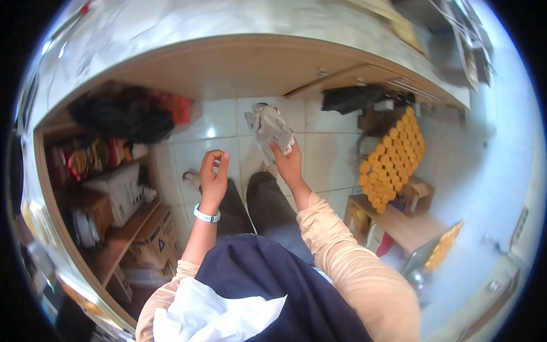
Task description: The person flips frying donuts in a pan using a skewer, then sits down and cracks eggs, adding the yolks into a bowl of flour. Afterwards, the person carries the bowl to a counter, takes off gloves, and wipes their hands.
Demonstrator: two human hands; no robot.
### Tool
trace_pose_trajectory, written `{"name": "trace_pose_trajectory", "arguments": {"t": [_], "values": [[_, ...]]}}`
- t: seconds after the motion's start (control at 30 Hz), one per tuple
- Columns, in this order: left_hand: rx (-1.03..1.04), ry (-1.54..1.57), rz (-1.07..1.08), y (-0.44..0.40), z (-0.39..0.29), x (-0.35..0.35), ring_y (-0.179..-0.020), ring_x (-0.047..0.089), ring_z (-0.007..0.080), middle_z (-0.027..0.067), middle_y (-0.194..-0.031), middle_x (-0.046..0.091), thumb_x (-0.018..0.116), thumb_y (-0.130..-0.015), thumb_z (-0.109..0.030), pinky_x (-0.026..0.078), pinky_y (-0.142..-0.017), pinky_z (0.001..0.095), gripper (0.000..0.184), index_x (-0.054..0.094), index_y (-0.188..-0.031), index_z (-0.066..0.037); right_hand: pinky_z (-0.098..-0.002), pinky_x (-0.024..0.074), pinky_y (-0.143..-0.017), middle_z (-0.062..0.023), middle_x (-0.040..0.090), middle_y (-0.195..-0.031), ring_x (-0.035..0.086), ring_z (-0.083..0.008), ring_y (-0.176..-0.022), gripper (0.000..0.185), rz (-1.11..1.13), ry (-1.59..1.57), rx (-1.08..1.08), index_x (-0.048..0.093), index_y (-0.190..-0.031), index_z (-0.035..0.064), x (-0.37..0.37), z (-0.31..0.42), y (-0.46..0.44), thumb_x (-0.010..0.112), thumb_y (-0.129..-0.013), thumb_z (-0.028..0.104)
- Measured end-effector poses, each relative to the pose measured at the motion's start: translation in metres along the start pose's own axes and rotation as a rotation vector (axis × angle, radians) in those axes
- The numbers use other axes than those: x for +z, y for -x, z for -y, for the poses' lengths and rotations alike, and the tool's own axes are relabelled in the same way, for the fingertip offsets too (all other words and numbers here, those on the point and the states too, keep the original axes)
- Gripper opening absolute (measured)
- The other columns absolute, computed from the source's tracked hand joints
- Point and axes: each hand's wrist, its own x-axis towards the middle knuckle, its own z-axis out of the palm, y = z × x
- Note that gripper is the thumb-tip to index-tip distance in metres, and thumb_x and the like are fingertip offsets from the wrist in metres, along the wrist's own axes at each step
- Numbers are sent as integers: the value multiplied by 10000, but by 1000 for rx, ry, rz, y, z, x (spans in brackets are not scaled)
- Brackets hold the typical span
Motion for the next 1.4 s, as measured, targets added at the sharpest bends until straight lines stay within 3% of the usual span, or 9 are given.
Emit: {"name": "trace_pose_trajectory", "arguments": {"t": [0.13, 0.27, 0.53, 0.63, 0.77, 0.83, 0.9, 1.1, 1.4], "values": [[280, -88, 225, -43, -63, 78, -898, 532, 288, 127, -966, 548, 591, -841, -207, 432, -790, 358, 235, 545, -1001, -42, -276, 435, -796, -87, 611, -1001, 567, -159, -898, 316, -335, -37, 112, 537, -1070, -4, -86, 3, 7, 657, -814, 136], [688, -321, 117, -103, -106, 162, -898, 541, 317, 149, -1005, 557, 602, -833, -270, 436, -778, 386, 302, 557, -1037, -53, -259, 411, -827, -65, 607, -1027, 552, -134, -923, 377, -588, -185, 58, 525, -1108, -12, -147, 12, 12, 665, -821, 188], [430, -403, 215, -75, -105, 178, -743, 576, 341, 142, -770, 587, 639, -782, -257, 449, -642, 426, 207, 594, -825, -60, -242, 421, -681, -48, 593, -889, 525, -86, -772, 268, -528, 129, 168, 600, -879, 8, -211, 28, 16, 695, -799, 245], [521, -378, 210, -12, -77, 147, -801, 587, 350, 141, -850, 618, 658, -742, -183, 460, -720, 404, 198, 620, -888, -55, -232, 429, -635, -68, 581, -841, 552, -114, -715, 284, -442, 320, -89, 606, -865, -4, -191, 28, -1, 708, -780, 247], [331, -299, 331, 50, -46, 99, -879, 599, 340, 131, -939, 637, 656, -674, -125, 463, -789, 404, 273, 643, -941, -67, -326, 461, -611, -88, 574, -841, 596, -210, -723, 258, -97, -173, 86, 604, -904, -7, -134, 54, -39, 677, -793, 213], [366, -318, 317, 63, -44, 88, -891, 602, 331, 118, -936, 639, 655, -672, -117, 464, -793, 394, 274, 644, -943, -76, -240, 461, -451, -49, 592, -743, 604, -155, -565, 223, -10, -144, -18, 555, -915, -11, -107, 79, -61, 650, -803, 157], [309, -263, 307, 70, -42, 82, -899, 602, 327, 110, -937, 639, 664, -664, -112, 466, -788, 390, 284, 644, -945, -79, -266, 477, -477, -90, 599, -718, 620, -192, -547, 207, -133, 194, -440, 527, -891, -38, -77, 68, -95, 620, -791, 117], [287, -287, 251, 72, -45, 81, -814, 611, 315, 94, -848, 645, 666, -639, -100, 480, -714, 376, 238, 656, -876, -82, -371, 493, -565, -150, 612, -684, 640, -311, -646, 177, -343, 334, -767, 557, -880, 10, -29, 98, -191, 621, -753, 114], [261, -242, 183, 75, -45, 89, -732, 592, 315, 85, -782, 631, 638, -638, -68, 469, -660, 373, 206, 652, -843, -79, -412, 449, -784, -154, 630, -916, 591, -334, -897, 310, -121, 648, -929, 580, -1012, 39, -6, 89, -302, 594, -791, 256]]}}
